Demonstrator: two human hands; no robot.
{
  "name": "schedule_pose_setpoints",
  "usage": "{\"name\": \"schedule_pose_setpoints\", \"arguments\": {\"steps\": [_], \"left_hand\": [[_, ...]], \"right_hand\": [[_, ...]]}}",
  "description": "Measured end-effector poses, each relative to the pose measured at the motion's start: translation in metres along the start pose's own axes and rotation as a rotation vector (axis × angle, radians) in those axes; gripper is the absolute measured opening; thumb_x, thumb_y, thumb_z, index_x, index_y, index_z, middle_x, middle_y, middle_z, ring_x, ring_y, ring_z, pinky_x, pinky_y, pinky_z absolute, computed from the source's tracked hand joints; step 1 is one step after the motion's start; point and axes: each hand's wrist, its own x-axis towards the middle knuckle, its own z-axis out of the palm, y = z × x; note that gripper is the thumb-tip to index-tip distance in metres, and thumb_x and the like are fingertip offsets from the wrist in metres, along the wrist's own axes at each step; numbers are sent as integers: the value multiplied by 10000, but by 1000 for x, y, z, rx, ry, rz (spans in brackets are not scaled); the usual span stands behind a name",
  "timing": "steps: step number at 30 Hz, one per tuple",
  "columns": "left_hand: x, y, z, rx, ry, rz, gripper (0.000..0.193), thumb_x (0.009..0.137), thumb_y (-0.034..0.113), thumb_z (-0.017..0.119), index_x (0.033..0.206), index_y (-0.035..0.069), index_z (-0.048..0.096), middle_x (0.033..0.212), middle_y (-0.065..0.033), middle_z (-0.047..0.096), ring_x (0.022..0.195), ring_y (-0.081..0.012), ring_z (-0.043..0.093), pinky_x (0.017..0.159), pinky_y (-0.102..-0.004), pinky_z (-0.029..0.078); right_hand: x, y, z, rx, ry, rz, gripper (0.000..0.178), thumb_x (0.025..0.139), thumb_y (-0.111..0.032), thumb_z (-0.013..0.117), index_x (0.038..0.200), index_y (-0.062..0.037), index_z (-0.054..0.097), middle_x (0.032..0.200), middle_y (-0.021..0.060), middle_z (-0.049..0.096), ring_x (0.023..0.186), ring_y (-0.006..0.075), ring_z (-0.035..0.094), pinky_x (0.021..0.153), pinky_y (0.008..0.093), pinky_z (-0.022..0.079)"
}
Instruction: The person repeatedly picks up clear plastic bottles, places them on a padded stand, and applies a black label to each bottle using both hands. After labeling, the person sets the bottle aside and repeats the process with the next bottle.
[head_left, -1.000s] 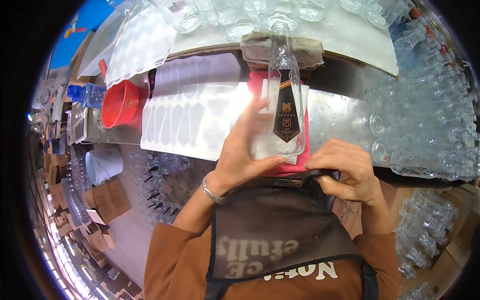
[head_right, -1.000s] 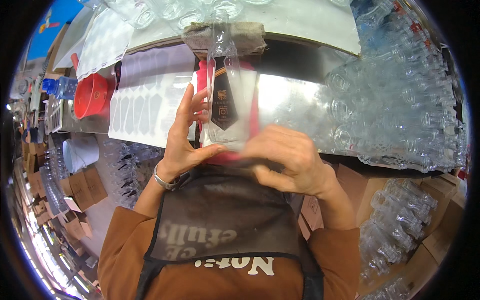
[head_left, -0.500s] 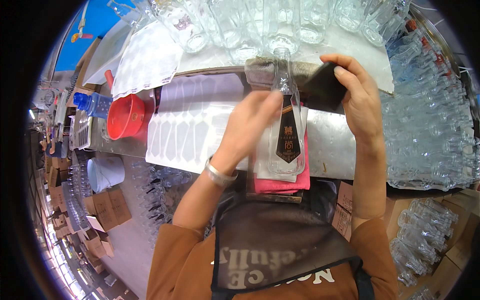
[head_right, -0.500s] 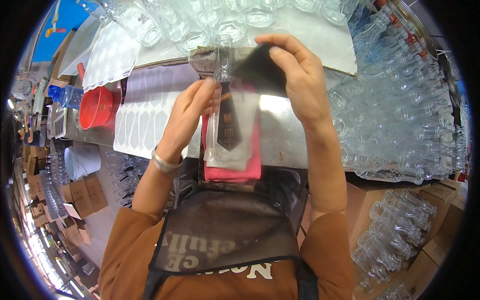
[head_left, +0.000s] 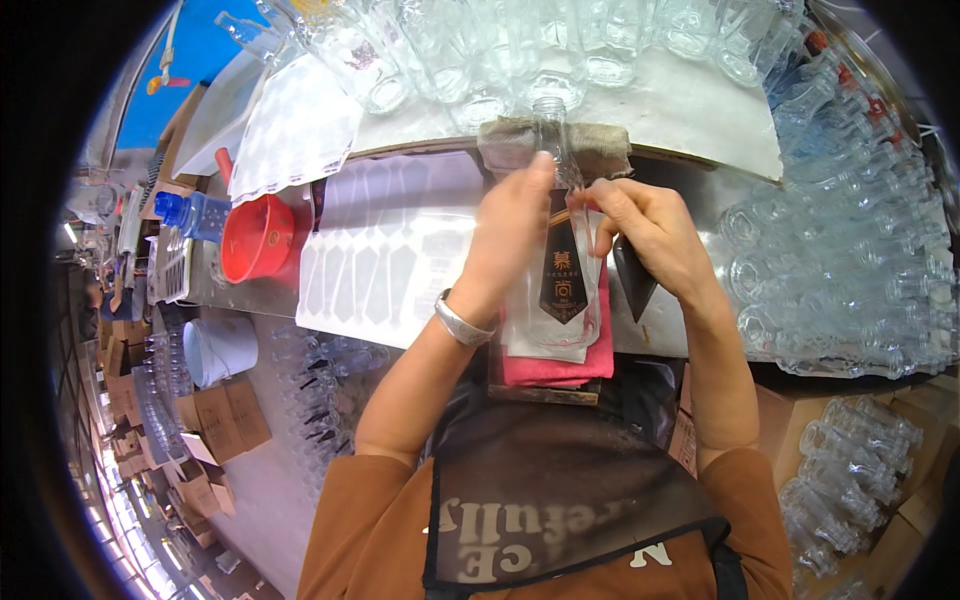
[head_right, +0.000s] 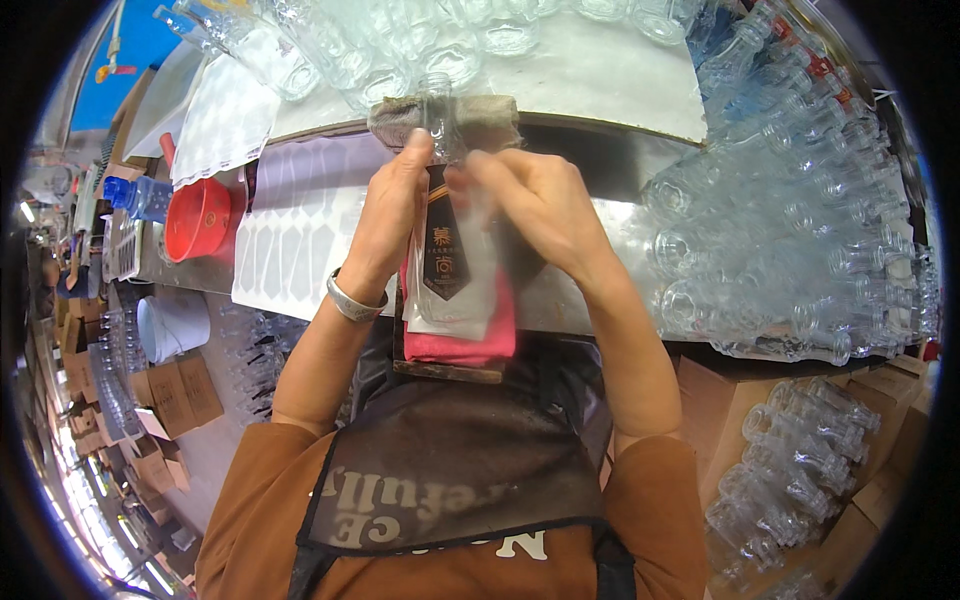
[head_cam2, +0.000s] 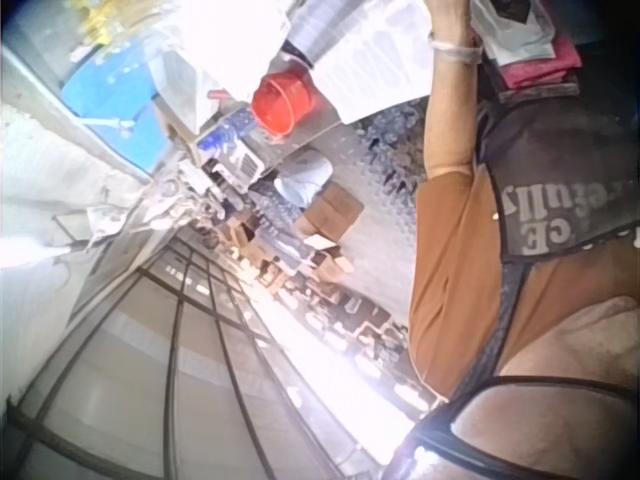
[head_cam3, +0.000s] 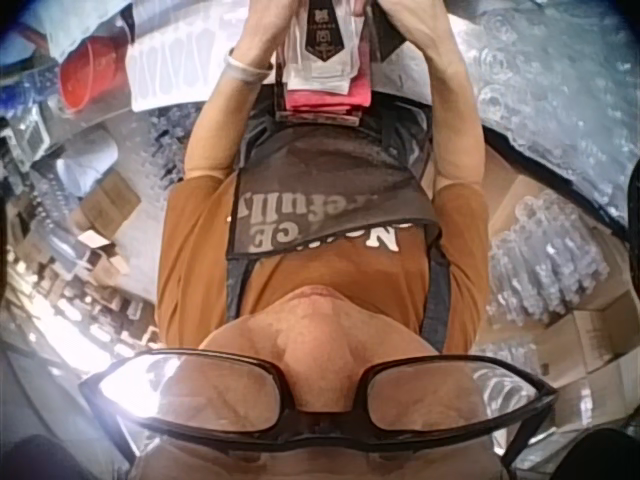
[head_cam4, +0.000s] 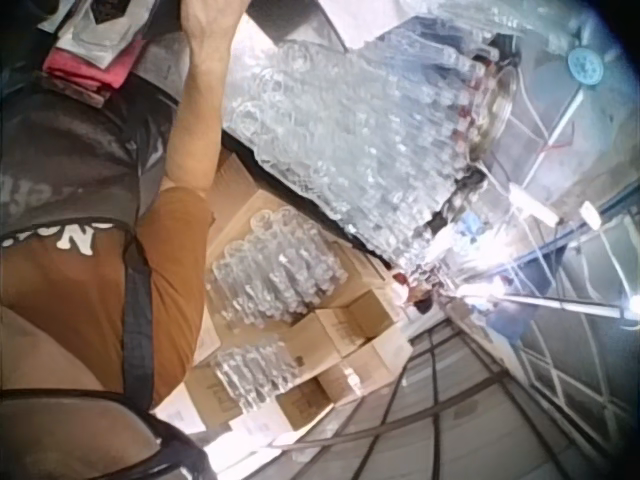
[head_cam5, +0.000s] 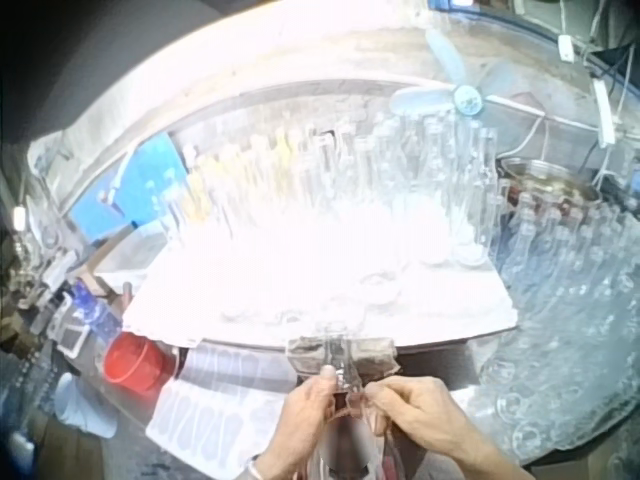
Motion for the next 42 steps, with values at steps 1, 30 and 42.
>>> {"name": "schedule_pose_setpoints", "arguments": {"steps": [1,30,42], "left_hand": [[0,-3,2,-40,8,19,555,1060,516,442,979,9,653,821,-33,654,708,-88,589,648,-242,482],[-13,-19,9,-537,-200,70,507,1077,433,450,1243,-34,560,1117,-80,653,993,-135,639,884,-278,516],[-19,-7,16,-269,8,198,364,1016,301,608,1165,-31,605,1002,-37,663,891,-80,616,802,-249,512]], "right_hand": [[4,-2,0,-64,6,-7,502,1057,-393,499,1010,59,712,646,59,646,684,100,620,727,257,490],[6,14,-1,-57,-22,-84,524,1068,-463,451,1071,11,674,776,8,631,704,87,572,677,241,462],[-21,-5,-17,301,300,-131,326,928,-103,668,1224,29,637,1085,65,681,958,109,623,891,241,493]]}}
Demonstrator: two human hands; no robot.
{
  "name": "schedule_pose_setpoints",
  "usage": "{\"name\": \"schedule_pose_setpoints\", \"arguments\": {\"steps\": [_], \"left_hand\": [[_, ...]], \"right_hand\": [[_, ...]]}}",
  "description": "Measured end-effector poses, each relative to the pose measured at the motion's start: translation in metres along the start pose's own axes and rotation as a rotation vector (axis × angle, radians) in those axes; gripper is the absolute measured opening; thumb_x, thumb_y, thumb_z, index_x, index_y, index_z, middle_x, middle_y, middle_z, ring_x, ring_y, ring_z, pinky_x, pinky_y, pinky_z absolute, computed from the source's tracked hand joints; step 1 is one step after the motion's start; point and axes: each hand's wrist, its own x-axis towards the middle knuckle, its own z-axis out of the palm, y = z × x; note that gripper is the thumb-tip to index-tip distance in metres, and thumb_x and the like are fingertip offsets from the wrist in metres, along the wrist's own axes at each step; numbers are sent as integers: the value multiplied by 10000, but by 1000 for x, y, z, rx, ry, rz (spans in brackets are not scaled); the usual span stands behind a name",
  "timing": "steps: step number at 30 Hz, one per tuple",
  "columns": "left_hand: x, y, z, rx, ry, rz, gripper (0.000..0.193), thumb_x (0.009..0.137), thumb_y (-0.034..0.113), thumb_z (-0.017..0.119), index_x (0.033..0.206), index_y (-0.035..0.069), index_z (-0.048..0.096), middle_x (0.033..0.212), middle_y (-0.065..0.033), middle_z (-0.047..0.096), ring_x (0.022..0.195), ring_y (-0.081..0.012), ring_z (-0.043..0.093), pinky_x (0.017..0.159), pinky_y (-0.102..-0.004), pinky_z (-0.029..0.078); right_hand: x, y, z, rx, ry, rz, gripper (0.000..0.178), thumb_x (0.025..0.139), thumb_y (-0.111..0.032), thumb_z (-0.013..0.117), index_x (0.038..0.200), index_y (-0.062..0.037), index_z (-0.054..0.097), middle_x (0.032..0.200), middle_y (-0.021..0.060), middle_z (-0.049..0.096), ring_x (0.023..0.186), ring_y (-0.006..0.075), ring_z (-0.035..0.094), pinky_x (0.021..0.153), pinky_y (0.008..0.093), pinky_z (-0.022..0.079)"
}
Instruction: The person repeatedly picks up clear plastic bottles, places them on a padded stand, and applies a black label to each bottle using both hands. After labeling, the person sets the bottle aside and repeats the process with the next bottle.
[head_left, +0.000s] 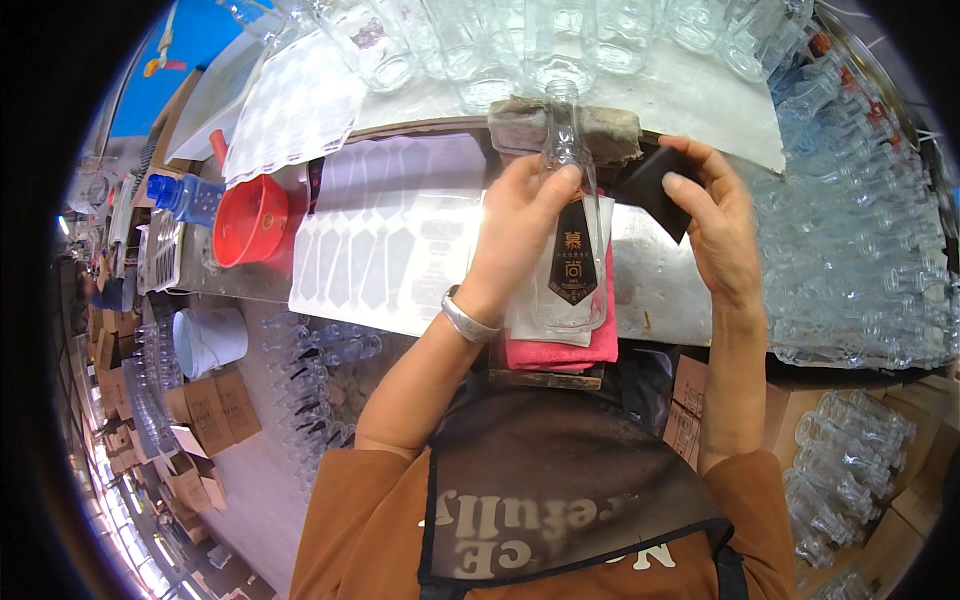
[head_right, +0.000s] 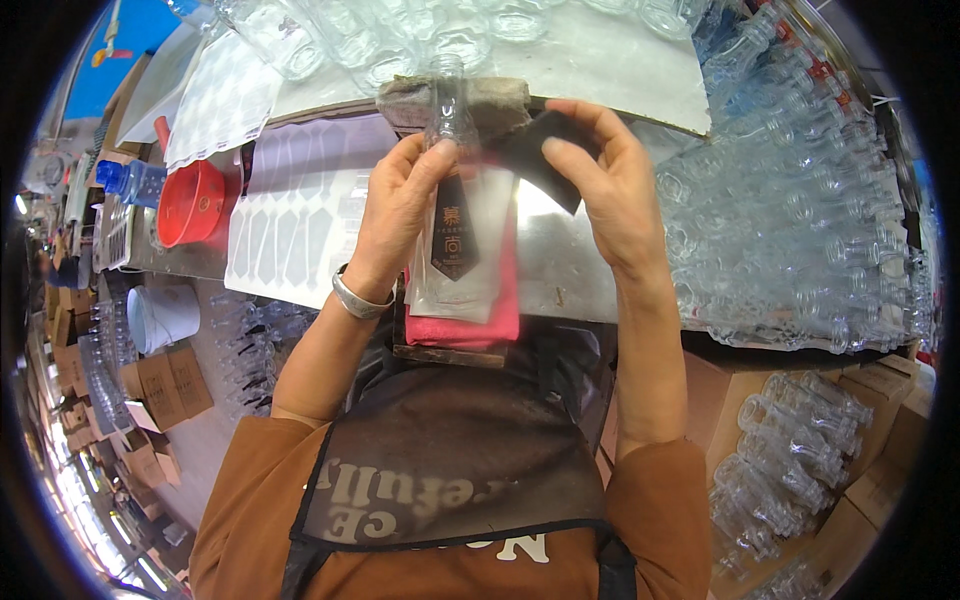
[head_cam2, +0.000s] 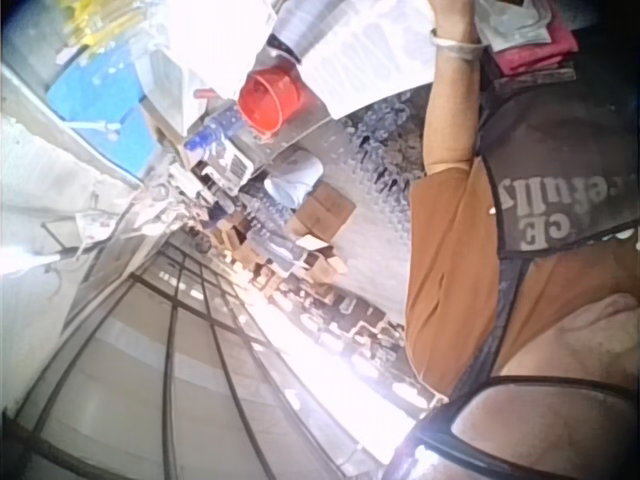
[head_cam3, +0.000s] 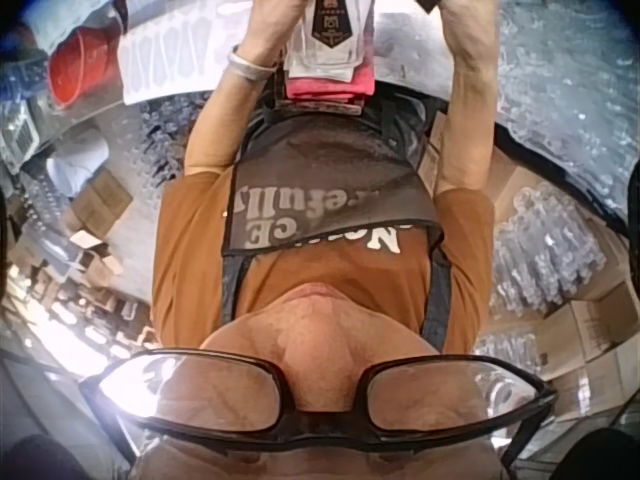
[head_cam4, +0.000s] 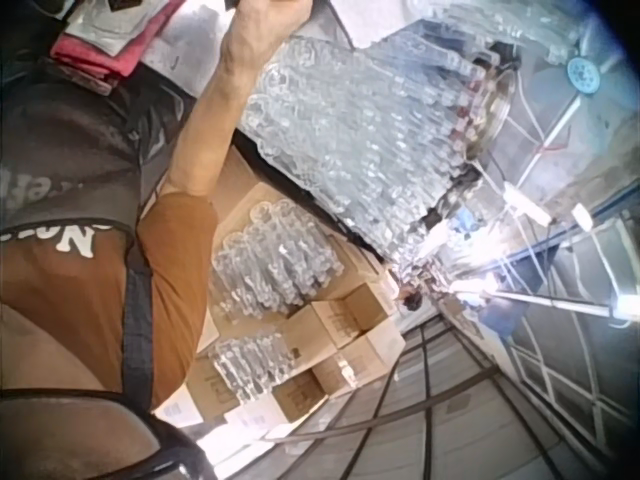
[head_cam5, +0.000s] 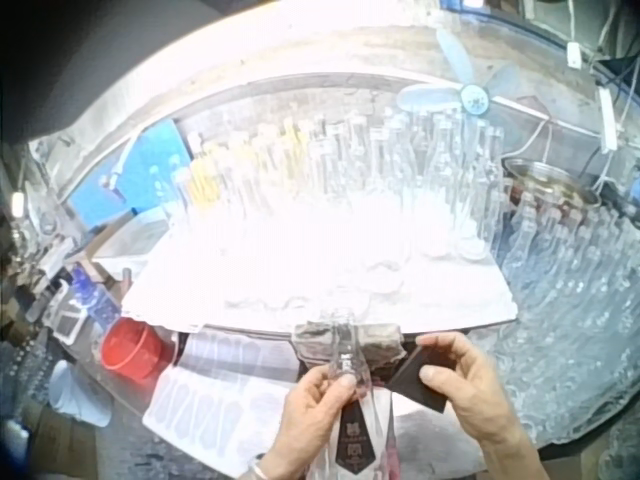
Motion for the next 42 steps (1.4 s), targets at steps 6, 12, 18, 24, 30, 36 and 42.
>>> {"name": "schedule_pose_setpoints", "arguments": {"steps": [6,12,18,24,30,36,42], "left_hand": [[0,-2,0,-64,13,13,342,983,232,659,1118,-78,605,1002,-103,712,921,-117,657,819,-260,518],[-2,1,4,-45,23,26,331,999,261,623,1112,-50,608,963,-66,685,858,-88,628,762,-237,515],[-2,6,3,28,48,19,363,976,238,669,1144,-75,595,974,-93,708,843,-94,640,764,-246,514],[-2,3,-2,-75,36,-60,395,1027,346,588,1144,-31,608,926,-5,628,819,-77,578,770,-234,488],[-8,5,-6,-167,-35,-135,306,1064,389,520,1003,99,596,779,101,459,674,-8,423,614,-185,385],[-5,1,-9,-221,-88,-145,264,1062,375,527,933,147,564,805,116,431,695,28,374,590,-177,336],[-13,7,-9,-226,-2,-214,415,1051,403,537,1233,34,594,989,44,583,854,-12,513,735,-188,434]], "right_hand": [[42,-16,19,-312,-157,-300,292,892,-67,643,1176,-9,674,1010,54,709,900,115,649,816,268,537],[57,-32,30,-616,-306,-327,313,893,-56,621,1198,-8,670,1007,40,689,907,108,634,828,257,531],[56,-36,38,-682,-299,-384,310,888,-57,623,1189,-6,675,1018,66,705,928,115,646,844,270,532],[35,-32,30,-518,-154,-336,310,926,-54,645,1228,14,630,1078,59,679,972,115,632,862,262,525],[7,-2,20,-457,-22,-340,277,882,-51,676,1154,2,664,990,91,731,908,131,678,822,273,539],[2,-9,25,-363,-105,-301,274,942,-26,640,1212,16,621,1064,48,671,969,105,628,856,235,518],[13,-29,33,-643,-113,-462,239,912,-25,643,1150,-6,666,997,62,708,897,116,659,812,261,538]]}}
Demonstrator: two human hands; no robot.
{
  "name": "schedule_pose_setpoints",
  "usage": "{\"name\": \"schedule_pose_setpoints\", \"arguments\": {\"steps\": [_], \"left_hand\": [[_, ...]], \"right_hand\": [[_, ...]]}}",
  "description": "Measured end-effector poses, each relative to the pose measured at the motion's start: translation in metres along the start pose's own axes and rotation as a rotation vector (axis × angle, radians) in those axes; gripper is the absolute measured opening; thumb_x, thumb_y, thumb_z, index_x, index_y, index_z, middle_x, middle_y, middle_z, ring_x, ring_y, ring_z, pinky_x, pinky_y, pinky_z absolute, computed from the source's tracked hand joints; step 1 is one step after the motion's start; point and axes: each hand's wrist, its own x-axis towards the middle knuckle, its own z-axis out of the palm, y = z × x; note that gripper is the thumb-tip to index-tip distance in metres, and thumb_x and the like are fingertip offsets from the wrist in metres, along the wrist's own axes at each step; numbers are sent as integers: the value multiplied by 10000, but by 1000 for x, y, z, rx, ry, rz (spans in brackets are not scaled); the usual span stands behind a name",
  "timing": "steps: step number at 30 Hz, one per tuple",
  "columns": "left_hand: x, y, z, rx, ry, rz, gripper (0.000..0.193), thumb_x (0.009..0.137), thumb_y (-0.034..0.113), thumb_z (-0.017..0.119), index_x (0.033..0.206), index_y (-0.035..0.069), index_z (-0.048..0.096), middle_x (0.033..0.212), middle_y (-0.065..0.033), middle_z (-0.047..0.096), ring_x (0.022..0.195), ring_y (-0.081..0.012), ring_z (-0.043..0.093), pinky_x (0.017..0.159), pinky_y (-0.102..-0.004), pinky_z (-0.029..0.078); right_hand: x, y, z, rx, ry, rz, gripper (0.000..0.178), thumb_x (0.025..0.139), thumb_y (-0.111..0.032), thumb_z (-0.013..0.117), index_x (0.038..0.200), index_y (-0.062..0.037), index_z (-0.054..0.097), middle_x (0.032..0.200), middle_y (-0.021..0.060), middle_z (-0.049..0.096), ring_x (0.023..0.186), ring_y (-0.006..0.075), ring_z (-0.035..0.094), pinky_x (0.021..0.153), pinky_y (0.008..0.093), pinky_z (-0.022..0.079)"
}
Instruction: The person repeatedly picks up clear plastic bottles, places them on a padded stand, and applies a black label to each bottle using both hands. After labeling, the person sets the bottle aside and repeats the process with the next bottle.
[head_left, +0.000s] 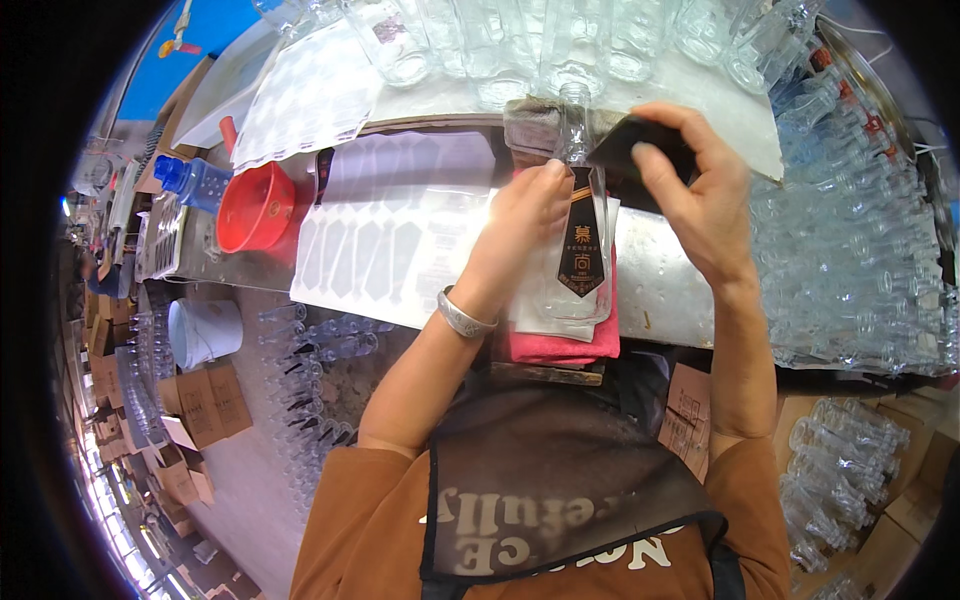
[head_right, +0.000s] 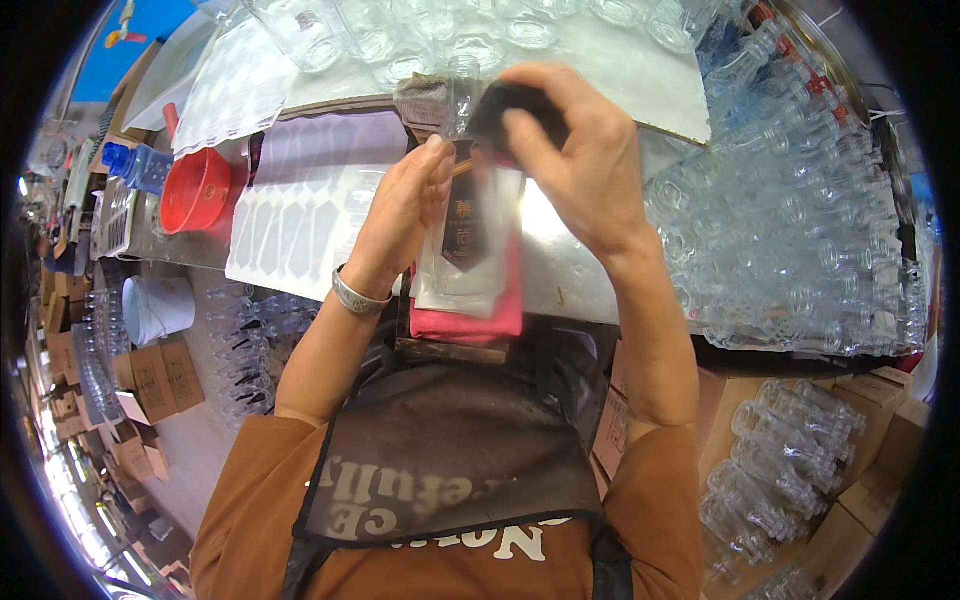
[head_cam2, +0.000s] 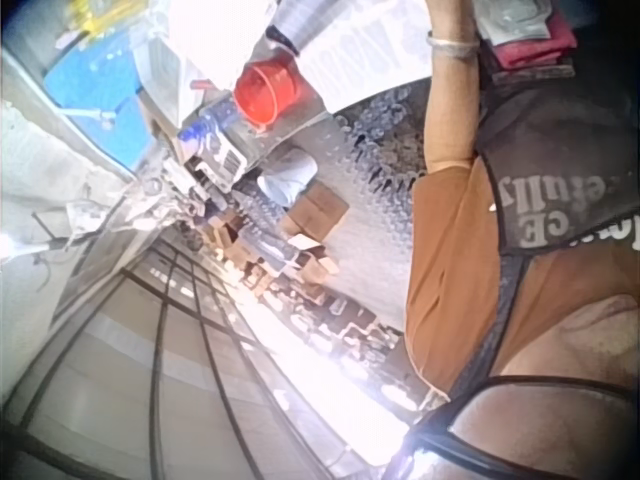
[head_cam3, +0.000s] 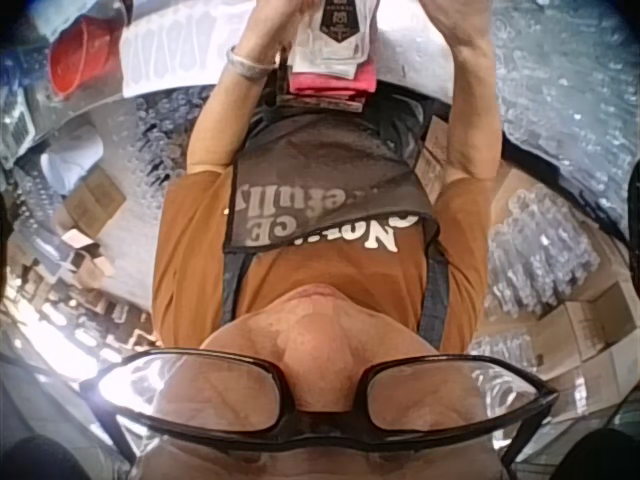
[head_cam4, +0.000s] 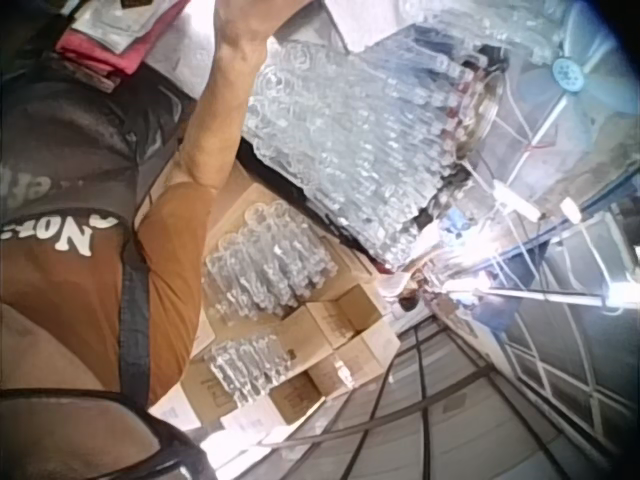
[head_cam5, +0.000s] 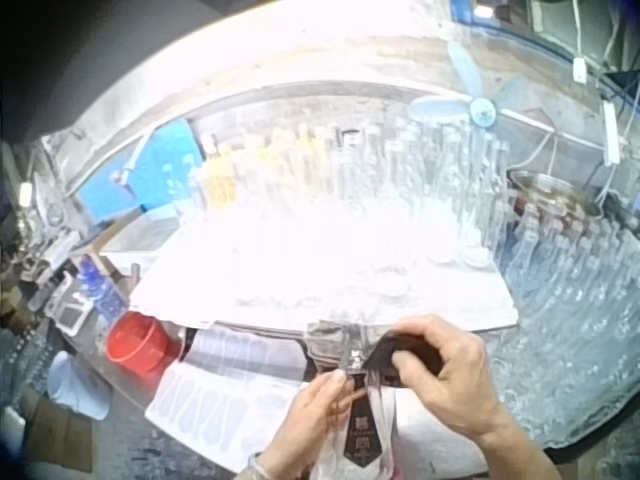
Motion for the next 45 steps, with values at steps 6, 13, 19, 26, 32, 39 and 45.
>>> {"name": "schedule_pose_setpoints", "arguments": {"steps": [6,13,19,26,32,39,45], "left_hand": [[-15,4,-2,25,76,100,541,1051,413,518,1359,-31,515,1267,-123,633,1156,-179,614,954,-304,492],[-37,-3,-25,179,121,201,597,1050,420,507,1403,-60,463,1350,-200,594,1234,-263,602,1020,-373,483],[-59,-7,-40,381,-73,336,762,907,200,706,1526,-20,321,1498,-210,456,1369,-303,487,1132,-427,381],[-85,-29,-35,992,-157,583,1202,722,104,864,1604,16,53,1597,-225,325,1455,-334,382,1181,-427,319],[-74,-42,-25,842,-23,710,1019,681,95,859,1517,-51,295,1504,-264,429,1329,-398,499,1064,-442,456],[-77,-40,-22,976,-46,683,1243,689,22,832,1603,36,-10,1590,-251,311,1382,-374,466,1106,-469,425],[-73,-50,-18,904,27,798,1046,656,68,862,1520,-48,283,1524,-264,395,1347,-402,474,1097,-440,418]], "right_hand": [[11,-13,5,-227,-15,-346,261,788,29,716,1040,-36,694,970,102,687,890,260,651,769,343,535],[-26,-41,3,-51,-344,-412,321,692,76,726,988,-47,707,947,99,697,874,275,643,779,355,534],[-44,-9,-9,-13,-297,-319,300,648,51,660,929,-46,701,998,93,719,951,266,671,819,353,536],[-24,-19,-7,38,-119,-278,298,753,96,663,1021,-20,721,993,127,720,918,257,668,811,352,532],[-69,-44,8,36,-471,-312,316,701,23,701,1003,-67,721,919,102,685,880,297,660,776,375,544],[-1,-14,7,-248,63,-325,187,807,41,664,985,-11,689,1002,151,698,883,298,682,797,378,554],[-85,-53,-17,274,-520,-124,306,805,18,709,1108,-13,684,943,148,689,846,337,668,825,414,541]]}}
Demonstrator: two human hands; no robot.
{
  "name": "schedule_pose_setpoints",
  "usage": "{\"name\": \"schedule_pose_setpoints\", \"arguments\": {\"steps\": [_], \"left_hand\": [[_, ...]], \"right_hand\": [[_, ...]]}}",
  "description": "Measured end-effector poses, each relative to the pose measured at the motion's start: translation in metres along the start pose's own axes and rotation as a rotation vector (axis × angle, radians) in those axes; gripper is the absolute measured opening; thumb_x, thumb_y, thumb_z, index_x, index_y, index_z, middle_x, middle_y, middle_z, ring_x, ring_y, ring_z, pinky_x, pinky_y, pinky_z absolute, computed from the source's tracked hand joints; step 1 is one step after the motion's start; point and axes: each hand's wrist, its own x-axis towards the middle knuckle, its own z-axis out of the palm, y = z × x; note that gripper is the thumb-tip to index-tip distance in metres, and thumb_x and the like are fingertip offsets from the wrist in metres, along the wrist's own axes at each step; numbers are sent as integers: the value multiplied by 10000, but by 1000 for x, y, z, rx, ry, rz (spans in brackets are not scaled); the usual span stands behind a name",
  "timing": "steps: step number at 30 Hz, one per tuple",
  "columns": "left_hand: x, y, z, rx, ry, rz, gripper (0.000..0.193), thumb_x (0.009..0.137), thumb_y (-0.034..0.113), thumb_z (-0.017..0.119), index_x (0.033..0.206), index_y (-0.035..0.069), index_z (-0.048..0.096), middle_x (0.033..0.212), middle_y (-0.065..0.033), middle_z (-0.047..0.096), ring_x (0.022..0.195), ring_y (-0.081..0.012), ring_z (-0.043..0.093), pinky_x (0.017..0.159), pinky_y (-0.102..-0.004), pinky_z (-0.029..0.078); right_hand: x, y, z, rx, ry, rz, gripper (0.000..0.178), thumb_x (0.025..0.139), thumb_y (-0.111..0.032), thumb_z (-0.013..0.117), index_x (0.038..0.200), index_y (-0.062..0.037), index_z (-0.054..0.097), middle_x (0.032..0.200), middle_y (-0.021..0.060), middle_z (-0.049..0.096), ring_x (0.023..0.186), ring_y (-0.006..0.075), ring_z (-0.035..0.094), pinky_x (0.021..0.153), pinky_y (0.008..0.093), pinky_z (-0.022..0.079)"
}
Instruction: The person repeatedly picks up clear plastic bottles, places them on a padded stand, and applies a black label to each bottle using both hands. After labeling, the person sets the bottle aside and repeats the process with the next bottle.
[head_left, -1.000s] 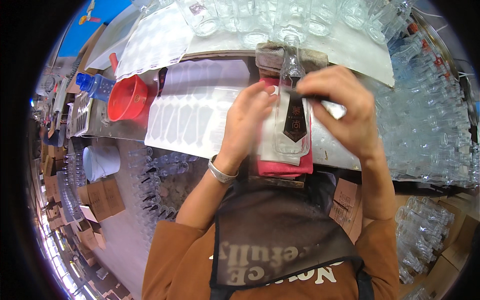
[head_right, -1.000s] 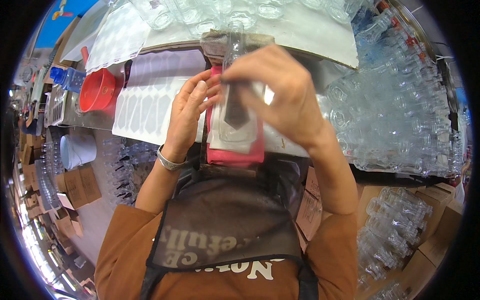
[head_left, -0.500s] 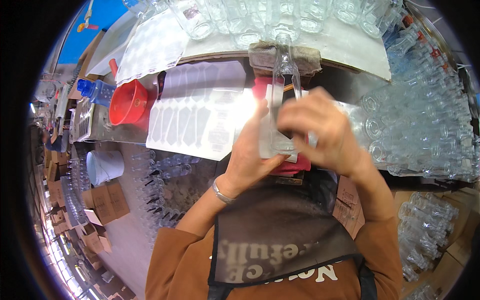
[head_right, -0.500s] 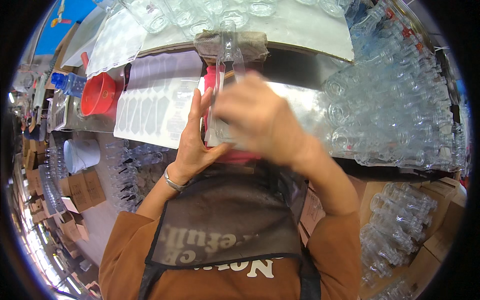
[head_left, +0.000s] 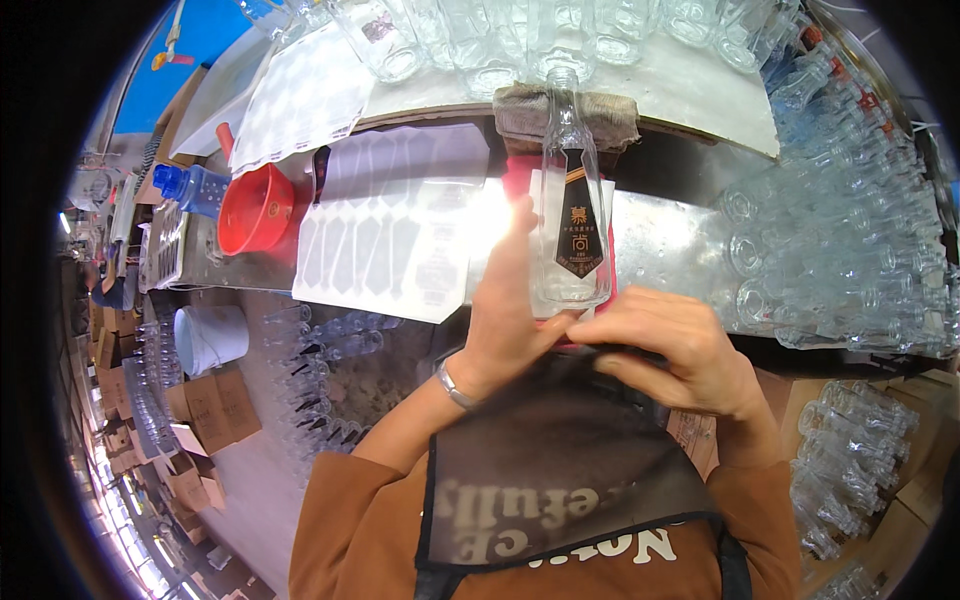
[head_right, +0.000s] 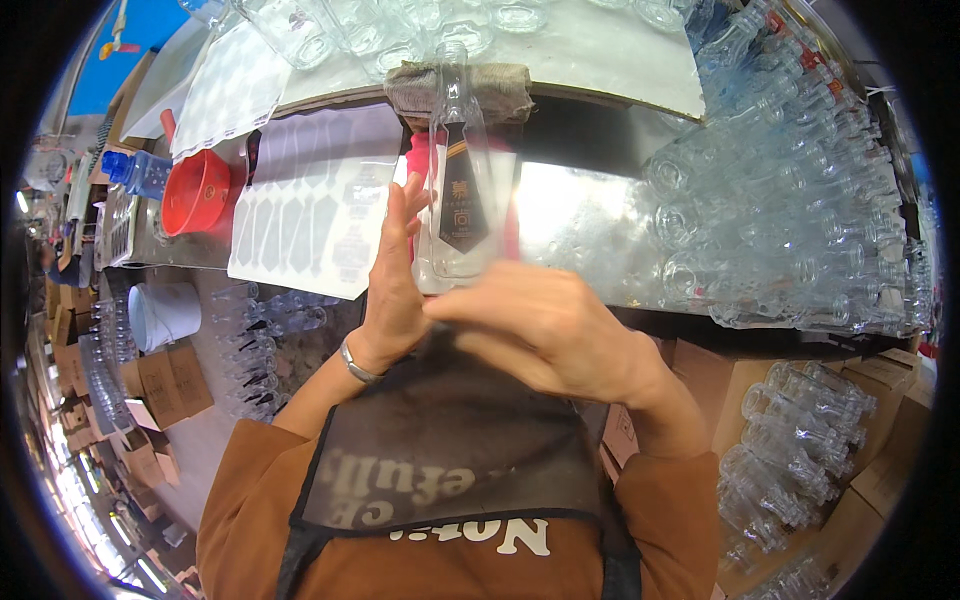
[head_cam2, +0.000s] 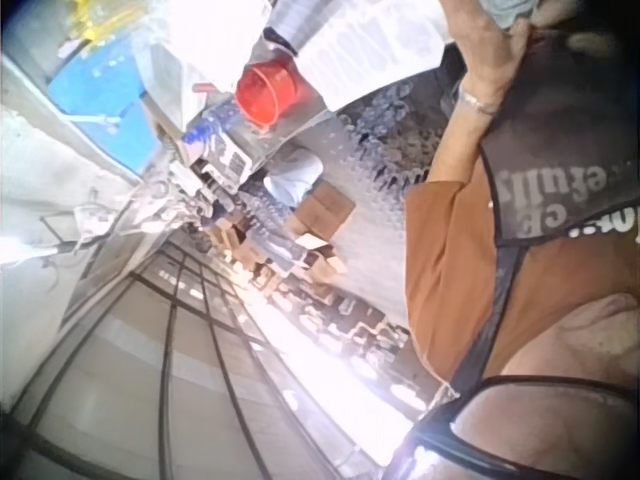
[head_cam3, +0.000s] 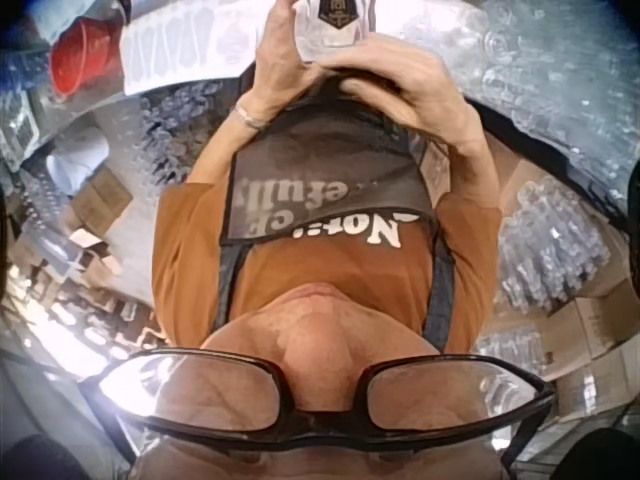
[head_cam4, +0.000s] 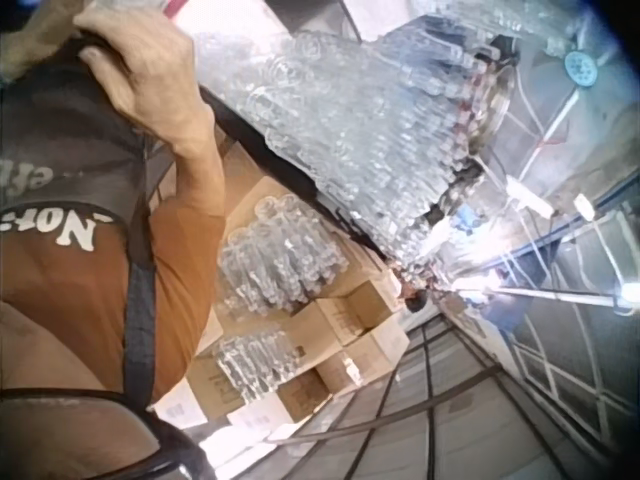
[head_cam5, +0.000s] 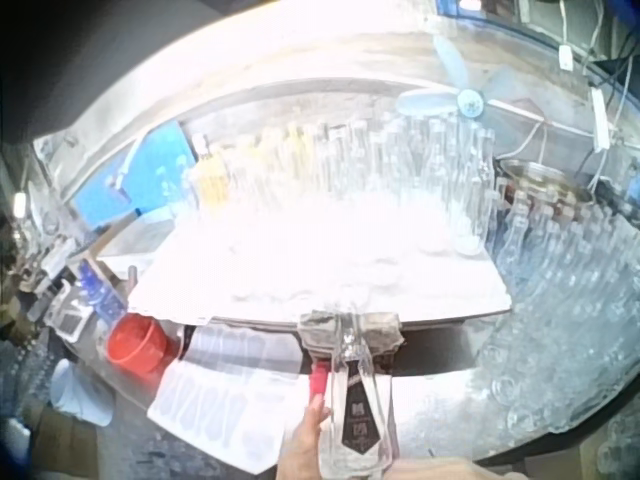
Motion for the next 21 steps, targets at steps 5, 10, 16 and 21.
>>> {"name": "schedule_pose_setpoints", "arguments": {"steps": [5,10,16,21], "left_hand": [[8,9,-1,-175,-68,-114,1039,686,22,836,1536,-54,243,1569,-245,338,1388,-379,438,1131,-421,379],[20,20,-8,-670,-127,-236,1134,731,22,804,1583,1,55,1613,-213,277,1472,-342,332,1185,-427,301],[-1,-4,-12,52,-141,-22,1044,701,120,826,1557,-16,244,1603,-283,248,1457,-446,313,1188,-463,294],[10,-10,-45,68,-219,43,984,774,304,832,1531,-29,300,1569,-273,327,1421,-424,378,1167,-472,317]], "right_hand": [[-26,64,-13,303,489,558,523,1100,-363,382,932,10,708,857,62,703,804,143,618,786,267,472],[-5,63,19,767,255,705,608,1099,-443,316,1265,64,610,928,108,739,486,81,449,446,226,351],[-8,30,22,-158,318,532,299,952,-108,628,1209,44,648,835,99,740,571,60,542,534,248,439],[1,22,23,-159,309,623,315,919,-104,696,1187,53,648,854,124,744,623,80,593,562,264,475]]}}
